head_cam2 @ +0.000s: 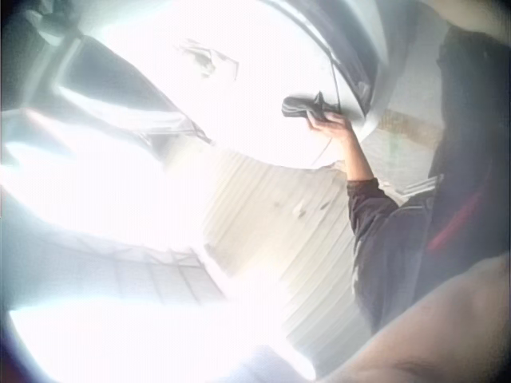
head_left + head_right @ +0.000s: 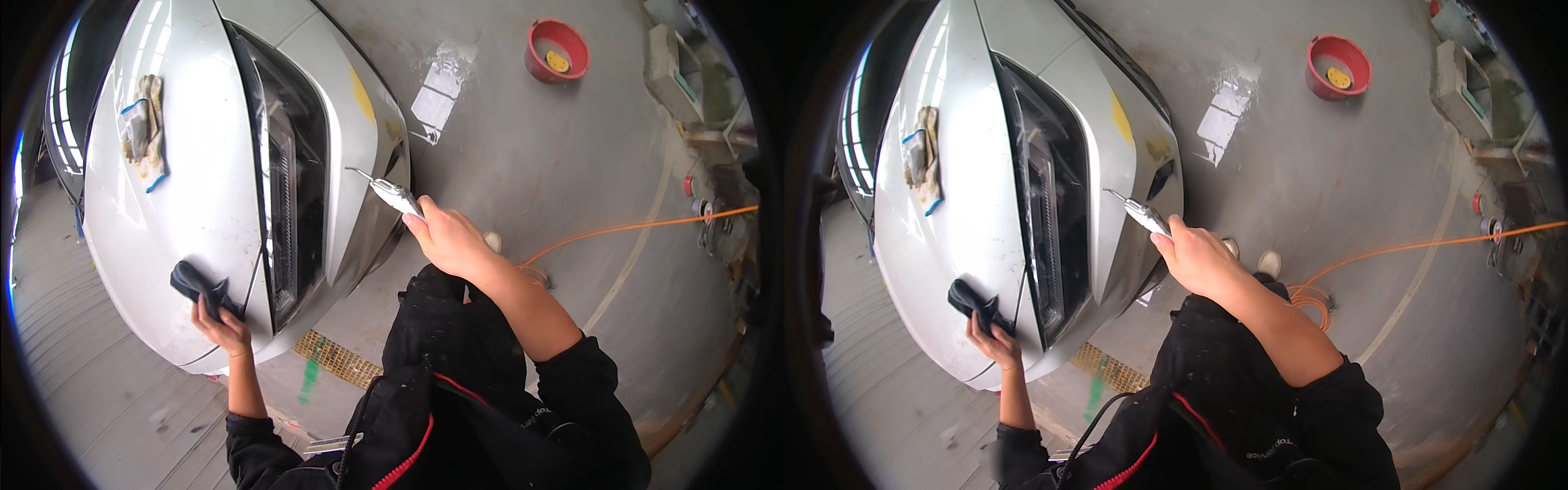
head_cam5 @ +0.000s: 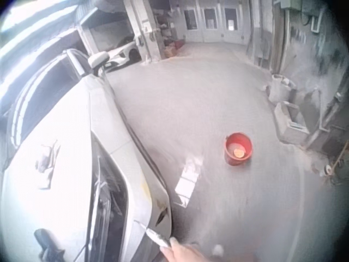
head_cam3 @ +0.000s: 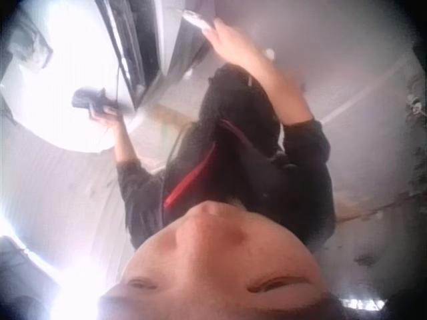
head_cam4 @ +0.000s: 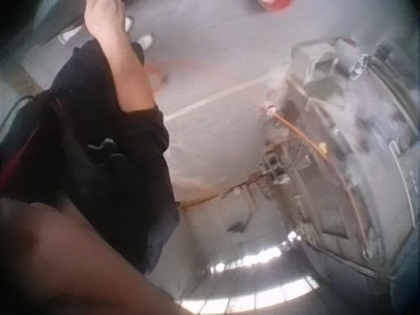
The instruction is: The person cleans the front bumper of a white car with a spray gun and cloth, applies masking tape along the bumper edge, then puts on gloves and mixes a yellow filler paste with a putty knife. The person prepares the filler for application but does not apply it in the clip.
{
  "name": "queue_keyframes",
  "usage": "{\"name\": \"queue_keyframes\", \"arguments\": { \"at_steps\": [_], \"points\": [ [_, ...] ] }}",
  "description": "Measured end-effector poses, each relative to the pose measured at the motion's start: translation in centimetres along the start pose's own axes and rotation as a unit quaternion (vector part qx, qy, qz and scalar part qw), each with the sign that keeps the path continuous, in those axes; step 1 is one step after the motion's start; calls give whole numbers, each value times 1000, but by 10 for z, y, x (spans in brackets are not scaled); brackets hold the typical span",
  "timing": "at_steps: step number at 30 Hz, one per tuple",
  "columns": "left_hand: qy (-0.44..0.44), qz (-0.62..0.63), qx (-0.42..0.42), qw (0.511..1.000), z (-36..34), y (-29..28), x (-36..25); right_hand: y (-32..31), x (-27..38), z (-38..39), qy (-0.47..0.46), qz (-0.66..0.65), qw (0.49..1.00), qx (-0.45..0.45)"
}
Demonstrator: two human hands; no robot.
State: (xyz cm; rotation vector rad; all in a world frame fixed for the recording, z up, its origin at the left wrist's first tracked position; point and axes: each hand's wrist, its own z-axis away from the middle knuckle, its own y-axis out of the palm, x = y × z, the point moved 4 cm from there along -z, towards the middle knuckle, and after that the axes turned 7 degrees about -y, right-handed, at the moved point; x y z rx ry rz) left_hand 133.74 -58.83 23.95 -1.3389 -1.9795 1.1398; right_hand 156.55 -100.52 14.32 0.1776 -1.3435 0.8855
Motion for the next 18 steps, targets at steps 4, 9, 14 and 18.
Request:
{"name": "queue_keyframes", "arguments": {
  "at_steps": [4, 9, 14, 18],
  "points": [
    [25, 1, 9, 1000, -17, 14, -49, -19, 15, -20, -16, 36, 999, 25],
    [113, 62, 68, 989, -63, 31, -114, -49, 27, -44, -14, 68, 997, 41],
    [113, 89, 56, 988, -131, 66, -179, -73, 32, -71, -27, 92, 995, 34],
    [97, 78, 0, 992, -160, 85, -209, -81, 35, -96, -29, 95, 994, 40]
  ]
}}
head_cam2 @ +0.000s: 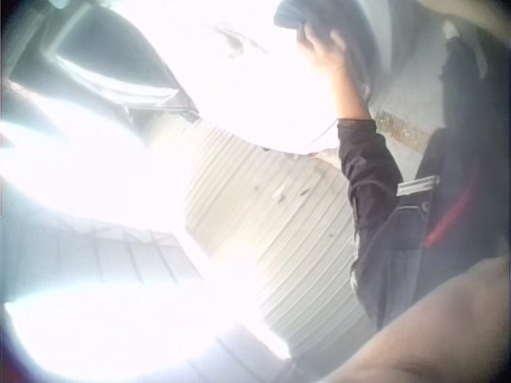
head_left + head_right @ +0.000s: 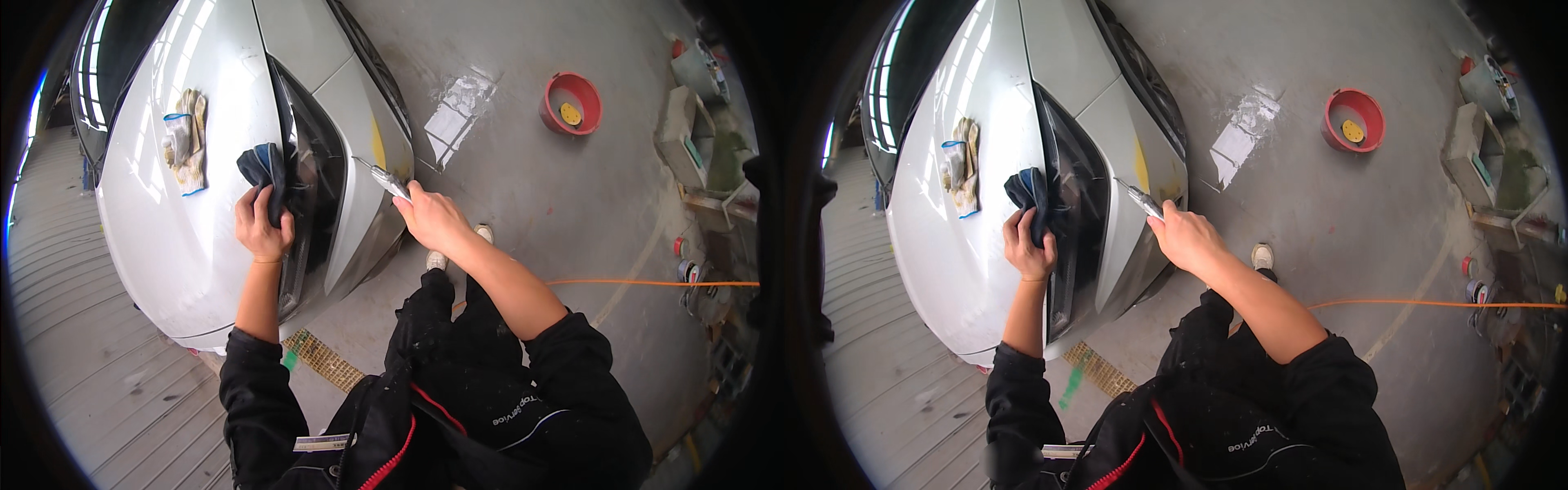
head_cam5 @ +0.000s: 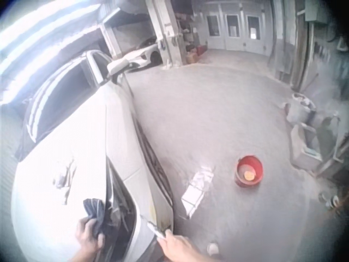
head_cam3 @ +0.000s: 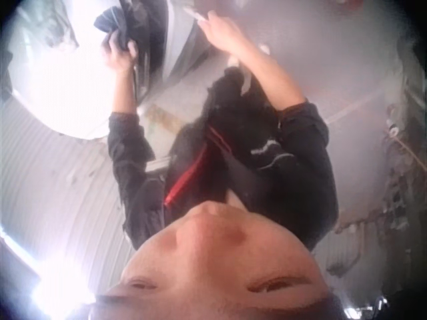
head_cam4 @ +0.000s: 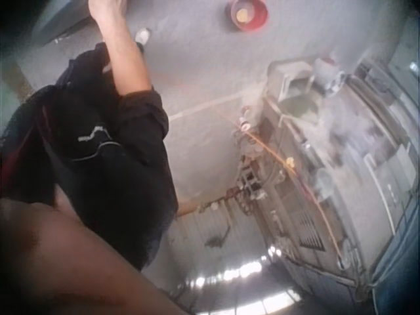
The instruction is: The person cleans the front bumper of a white car with a spray gun and cloth, applies masking tape along the bumper edge, then puts on gloves and mixes a yellow filler paste with a putty knife. The person prepares the filler for application but does not apply it in the clip.
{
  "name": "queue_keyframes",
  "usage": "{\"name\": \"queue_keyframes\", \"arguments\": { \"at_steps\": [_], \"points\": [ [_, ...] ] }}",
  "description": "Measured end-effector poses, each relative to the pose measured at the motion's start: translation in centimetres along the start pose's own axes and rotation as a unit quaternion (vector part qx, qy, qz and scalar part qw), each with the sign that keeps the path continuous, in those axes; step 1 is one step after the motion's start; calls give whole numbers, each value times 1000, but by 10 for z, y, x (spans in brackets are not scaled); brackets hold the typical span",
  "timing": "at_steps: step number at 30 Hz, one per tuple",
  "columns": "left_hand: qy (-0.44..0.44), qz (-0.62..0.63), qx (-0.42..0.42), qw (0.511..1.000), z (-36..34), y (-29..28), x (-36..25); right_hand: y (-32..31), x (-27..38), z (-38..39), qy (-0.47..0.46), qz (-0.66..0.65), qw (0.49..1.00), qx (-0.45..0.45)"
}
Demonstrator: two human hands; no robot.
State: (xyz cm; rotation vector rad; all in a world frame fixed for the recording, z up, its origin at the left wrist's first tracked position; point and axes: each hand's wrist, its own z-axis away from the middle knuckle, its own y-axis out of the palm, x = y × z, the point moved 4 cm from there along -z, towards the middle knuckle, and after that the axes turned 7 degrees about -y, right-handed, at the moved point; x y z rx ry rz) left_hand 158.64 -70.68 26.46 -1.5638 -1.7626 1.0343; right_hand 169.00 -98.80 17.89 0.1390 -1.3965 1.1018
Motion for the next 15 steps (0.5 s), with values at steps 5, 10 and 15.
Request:
{"name": "queue_keyframes", "arguments": {
  "at_steps": [5, 10, 15],
  "points": [
    [-13, -17, -26, 999, -2, 7, -4, -11, 6, -30, -1, -23, 1000, 12],
    [-14, -23, -19, 999, 1, 10, 1, -24, 14, -56, -6, -38, 999, 0],
    [-14, -16, -13, 1000, 1, 11, 4, -33, 22, -80, -29, -48, 998, -3]
  ]
}}
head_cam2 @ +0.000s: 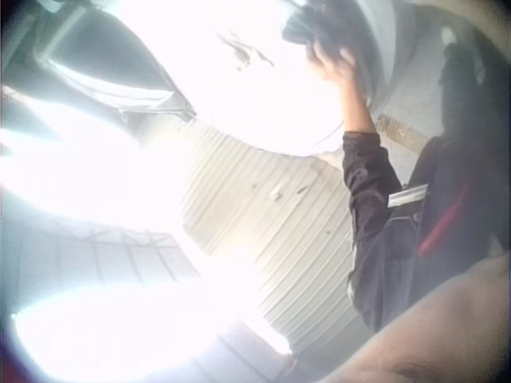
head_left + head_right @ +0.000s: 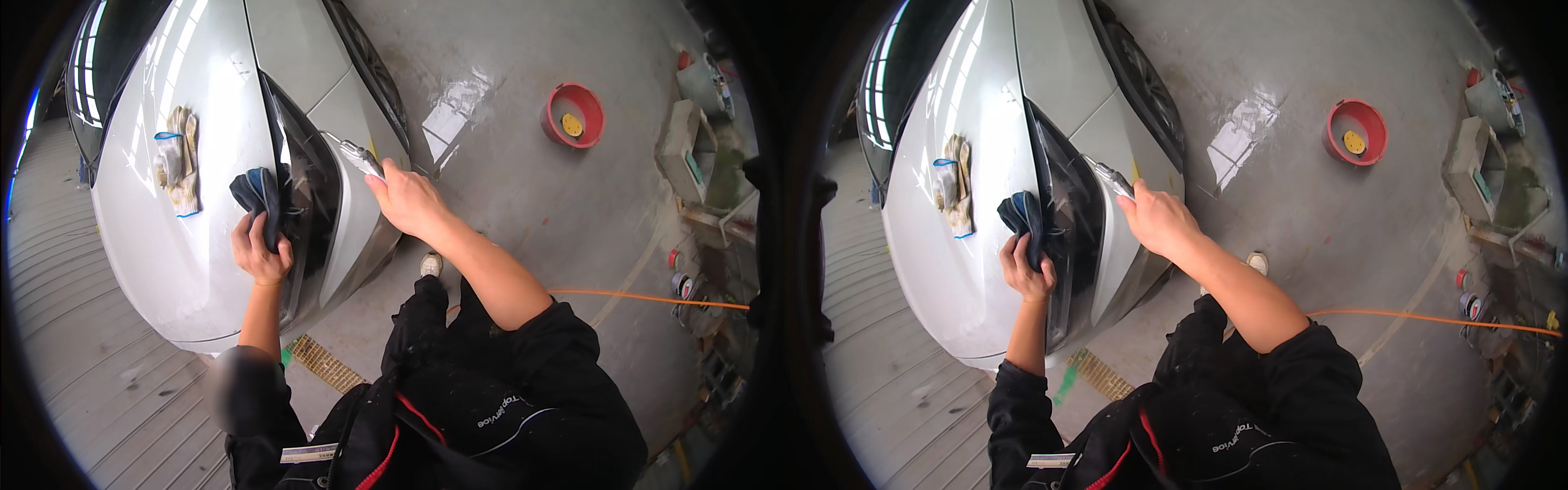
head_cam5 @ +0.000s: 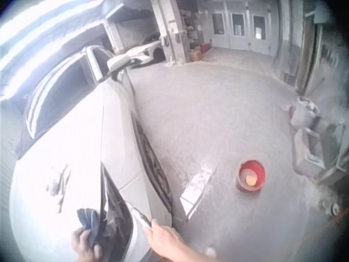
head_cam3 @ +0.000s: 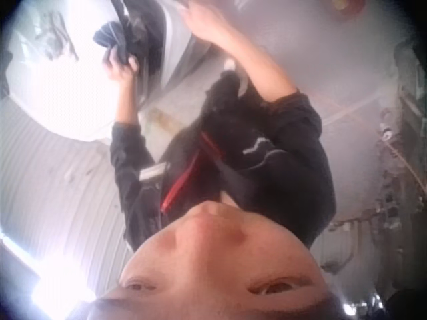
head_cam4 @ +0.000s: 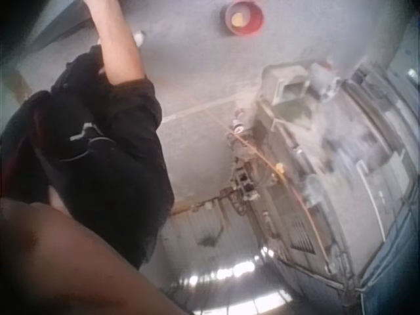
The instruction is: The person cleans the front bumper of a white car with a spray gun and cloth, applies masking tape along the bumper edge, then puts on gloves and mixes a yellow filler paste with a putty knife. The person prepares the filler for application but does not apply it in the clip.
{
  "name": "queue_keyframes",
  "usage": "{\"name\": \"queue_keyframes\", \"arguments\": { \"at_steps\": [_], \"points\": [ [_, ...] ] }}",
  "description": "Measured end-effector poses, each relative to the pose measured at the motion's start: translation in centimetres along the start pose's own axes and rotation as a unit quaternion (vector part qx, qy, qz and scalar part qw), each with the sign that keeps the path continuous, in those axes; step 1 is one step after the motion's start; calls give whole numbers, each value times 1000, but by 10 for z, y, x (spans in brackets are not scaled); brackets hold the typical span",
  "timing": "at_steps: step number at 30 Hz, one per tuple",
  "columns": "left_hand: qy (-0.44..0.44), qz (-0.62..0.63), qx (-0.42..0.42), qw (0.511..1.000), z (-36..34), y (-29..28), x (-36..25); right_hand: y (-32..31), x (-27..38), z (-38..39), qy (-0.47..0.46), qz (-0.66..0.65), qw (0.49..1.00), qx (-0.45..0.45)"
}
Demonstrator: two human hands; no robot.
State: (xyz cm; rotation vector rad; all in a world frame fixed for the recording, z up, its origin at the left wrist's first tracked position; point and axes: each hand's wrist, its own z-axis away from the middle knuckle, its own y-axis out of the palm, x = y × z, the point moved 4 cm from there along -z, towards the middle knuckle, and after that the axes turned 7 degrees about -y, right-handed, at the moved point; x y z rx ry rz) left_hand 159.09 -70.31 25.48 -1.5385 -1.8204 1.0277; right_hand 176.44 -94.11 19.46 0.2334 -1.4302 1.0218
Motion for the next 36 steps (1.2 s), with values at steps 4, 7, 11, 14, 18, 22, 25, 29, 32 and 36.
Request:
{"name": "queue_keyframes", "arguments": {
  "at_steps": [4, 7, 11, 14, 18, 22, 25, 29, 32, 36],
  "points": [
    [-4, -5, 6, 1000, 1, 0, 2, -4, 3, -16, -14, -17, 1000, -14],
    [-2, -3, 9, 1000, 1, 0, 2, -9, -2, -27, 1, -12, 1000, -25],
    [-8, -3, 17, 1000, 0, 0, 2, -19, -14, -44, 5, -18, 999, -45],
    [-10, -6, 18, 1000, 0, 0, 2, -26, -26, -59, 9, -12, 998, -65],
    [-9, -6, 18, 1000, 1, 0, 3, -33, -47, -81, 26, 1, 997, -77],
    [-7, -9, 20, 1000, 2, 1, 4, -41, -67, -102, 34, 12, 995, -96],
    [-22, -6, 23, 999, 3, 1, 4, -46, -76, -117, 36, 8, 994, -106],
    [-16, -7, 22, 1000, 2, 1, 4, -55, -80, -123, 49, -11, 994, -96],
    [-14, -13, 24, 1000, 2, 1, 3, -57, -80, -104, 76, -49, 996, 1],
    [-19, -21, 23, 999, 3, 2, 3, -61, -77, -67, 74, -65, 992, 73]
  ]
}}
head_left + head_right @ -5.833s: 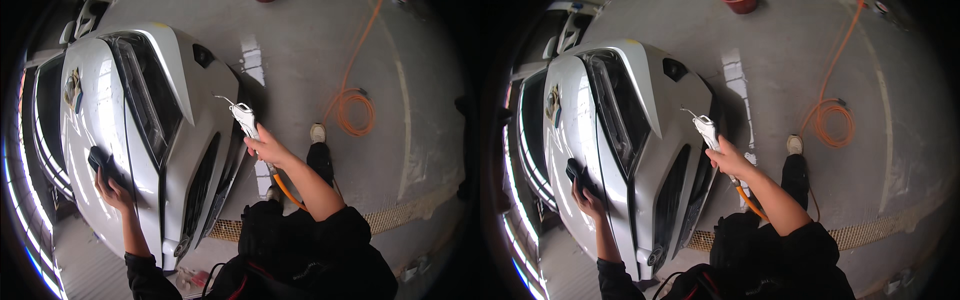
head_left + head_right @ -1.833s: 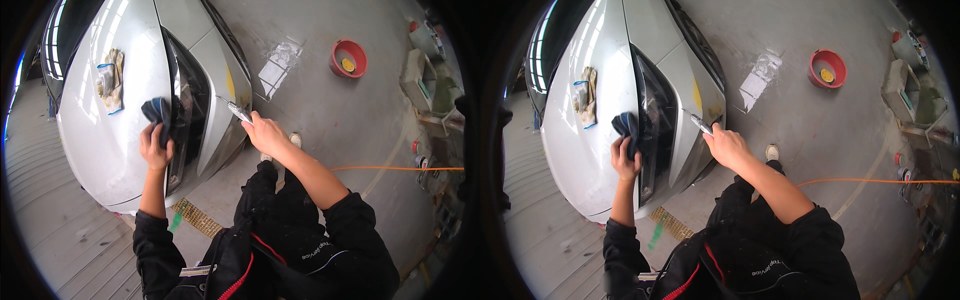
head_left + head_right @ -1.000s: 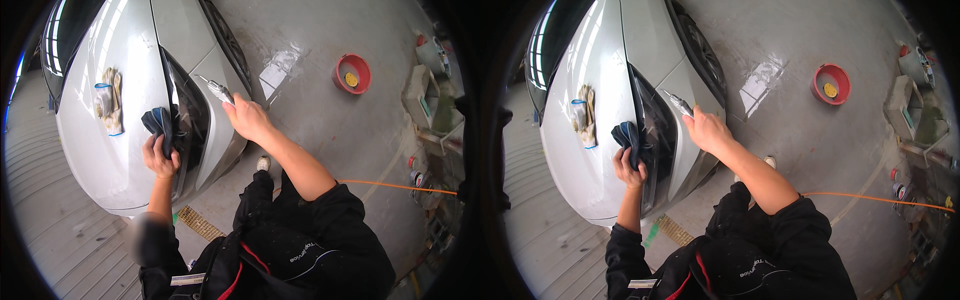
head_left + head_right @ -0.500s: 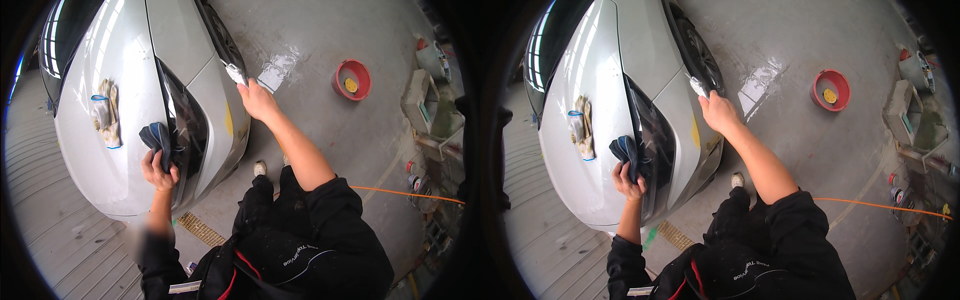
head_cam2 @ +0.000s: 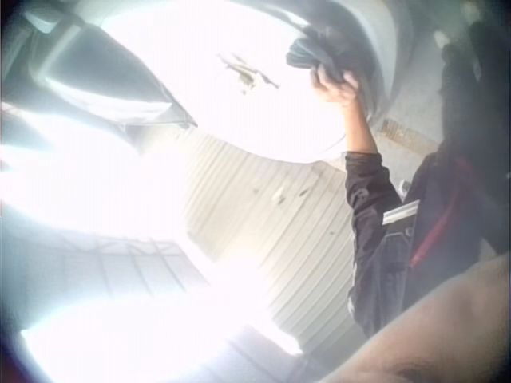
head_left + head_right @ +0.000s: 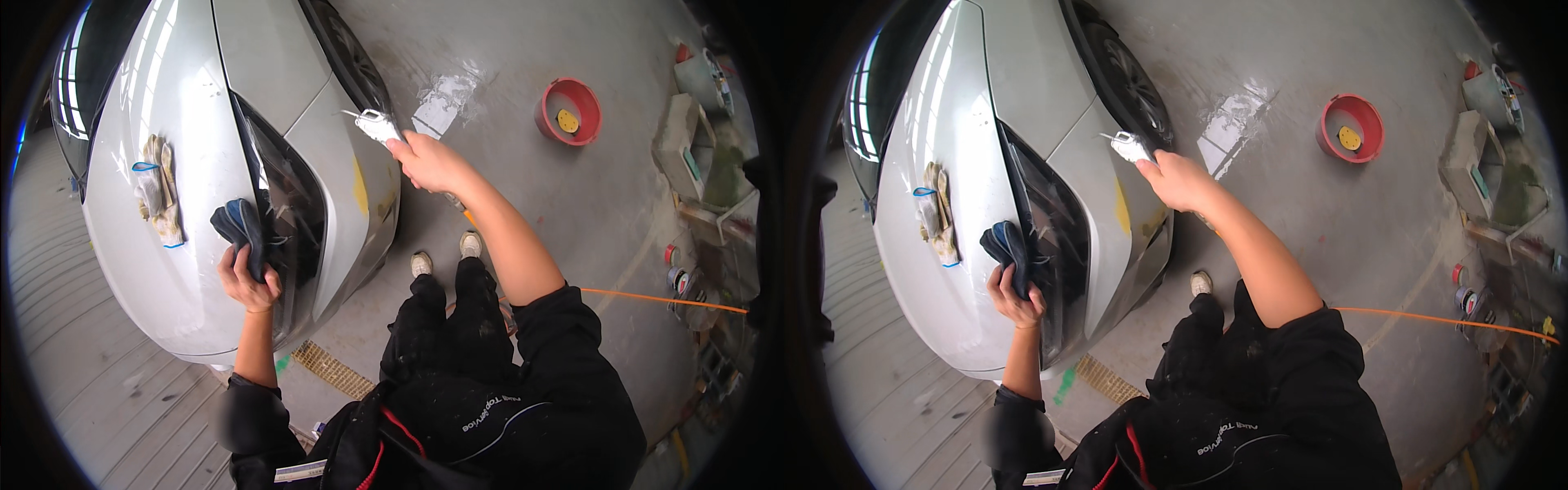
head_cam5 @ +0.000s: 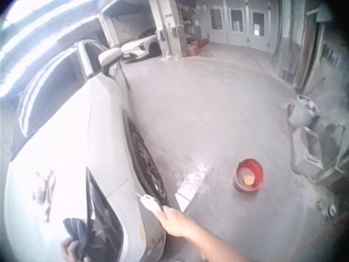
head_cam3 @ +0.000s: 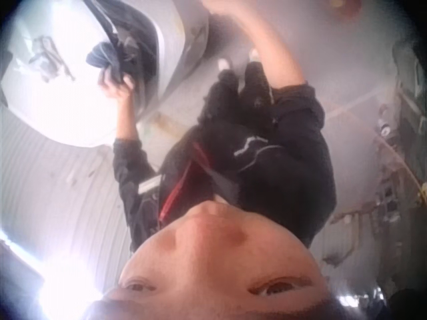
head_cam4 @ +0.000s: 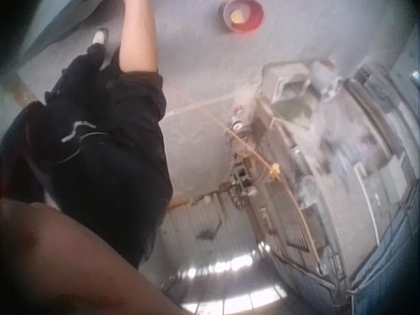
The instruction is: The person cleans the front bumper of a white car with a spray gun and cloth, applies masking tape along the bumper edge, then puts on gloves and mixes a yellow filler paste with a putty knife. The person prepares the filler for application but does not apply it in the clip.
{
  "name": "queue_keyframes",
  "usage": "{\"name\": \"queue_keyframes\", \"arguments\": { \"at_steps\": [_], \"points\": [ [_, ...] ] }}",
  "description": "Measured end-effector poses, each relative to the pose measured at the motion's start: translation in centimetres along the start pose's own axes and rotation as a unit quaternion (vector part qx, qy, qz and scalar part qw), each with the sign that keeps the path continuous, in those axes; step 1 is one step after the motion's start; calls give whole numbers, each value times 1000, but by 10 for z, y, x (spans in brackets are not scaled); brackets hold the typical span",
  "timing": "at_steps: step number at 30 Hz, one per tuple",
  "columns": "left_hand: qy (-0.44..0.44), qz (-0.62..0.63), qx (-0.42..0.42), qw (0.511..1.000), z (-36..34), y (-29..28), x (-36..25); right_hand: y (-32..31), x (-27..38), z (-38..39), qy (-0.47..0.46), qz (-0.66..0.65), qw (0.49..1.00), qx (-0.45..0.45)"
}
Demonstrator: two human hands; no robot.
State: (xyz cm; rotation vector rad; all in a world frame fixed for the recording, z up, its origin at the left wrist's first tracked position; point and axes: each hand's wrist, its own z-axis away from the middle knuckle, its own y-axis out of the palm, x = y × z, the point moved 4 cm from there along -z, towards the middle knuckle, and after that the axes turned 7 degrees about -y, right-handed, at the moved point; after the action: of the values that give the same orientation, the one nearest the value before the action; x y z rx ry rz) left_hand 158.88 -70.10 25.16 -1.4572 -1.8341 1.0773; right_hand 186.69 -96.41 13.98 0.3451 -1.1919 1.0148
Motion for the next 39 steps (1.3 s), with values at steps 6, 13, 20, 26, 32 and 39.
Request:
{"name": "queue_keyframes", "arguments": {
  "at_steps": [6, 13, 20, 26, 32, 39],
  "points": [
    [3, -5, -4, 1000, 0, 0, -1, -3, -5, 30, 20, 11, 1000, 8],
    [2, -7, -1, 1000, 1, 0, 1, 8, -27, 49, 7, 37, 999, 38],
    [-1, -7, 4, 1000, 2, 1, 1, 20, -48, 74, -21, -2, 999, 45],
    [-7, -8, 15, 1000, 3, 1, 3, 24, -50, 96, 11, 32, 992, 121],
    [-2, -7, 13, 1000, 3, 1, 4, 39, -52, 114, 1, 51, 986, 156],
    [-6, -9, 13, 1000, 4, 2, 4, 34, -31, 91, -48, 11, 999, 16]
  ]
}}
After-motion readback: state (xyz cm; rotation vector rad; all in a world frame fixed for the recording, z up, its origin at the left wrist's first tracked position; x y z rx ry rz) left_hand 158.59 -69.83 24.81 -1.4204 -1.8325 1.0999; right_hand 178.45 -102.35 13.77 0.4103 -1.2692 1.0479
